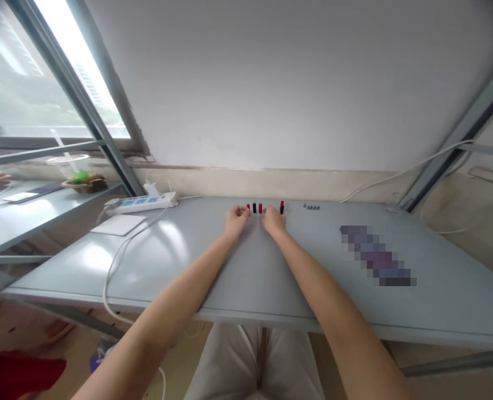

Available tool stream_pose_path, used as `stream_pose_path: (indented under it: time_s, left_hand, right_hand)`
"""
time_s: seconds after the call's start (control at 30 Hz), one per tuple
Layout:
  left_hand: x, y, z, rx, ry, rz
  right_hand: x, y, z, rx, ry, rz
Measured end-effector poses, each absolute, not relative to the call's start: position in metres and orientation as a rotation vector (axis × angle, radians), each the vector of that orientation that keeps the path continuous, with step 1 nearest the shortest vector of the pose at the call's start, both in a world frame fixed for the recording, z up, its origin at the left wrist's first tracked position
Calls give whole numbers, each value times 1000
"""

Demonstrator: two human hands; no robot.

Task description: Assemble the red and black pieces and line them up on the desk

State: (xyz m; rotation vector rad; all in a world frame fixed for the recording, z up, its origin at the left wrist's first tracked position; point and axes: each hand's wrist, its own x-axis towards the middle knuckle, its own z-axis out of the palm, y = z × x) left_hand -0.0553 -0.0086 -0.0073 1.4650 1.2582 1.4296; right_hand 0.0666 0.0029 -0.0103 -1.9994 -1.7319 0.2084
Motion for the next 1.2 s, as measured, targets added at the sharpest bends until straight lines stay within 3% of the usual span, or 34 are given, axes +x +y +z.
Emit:
stream_pose_path:
  time_s: [0.2, 0.4, 0.63, 1.2]
  left_hand:
    - [-51, -20, -6, 2064, 1331, 1271]
    - [-30, -34, -5, 2702, 1153, 797]
    - [3, -25, 6, 2789, 1342, 401]
    - [13, -7, 5, 2654, 1368, 824]
  right_hand:
    - [104, -31, 0, -1903, -1915, 54]
    - [148, -48, -9, -1892, -1914, -8]
    - [153, -44, -19, -1926, -2052, 58]
    - [151, -42, -29, -1955, -2065, 111]
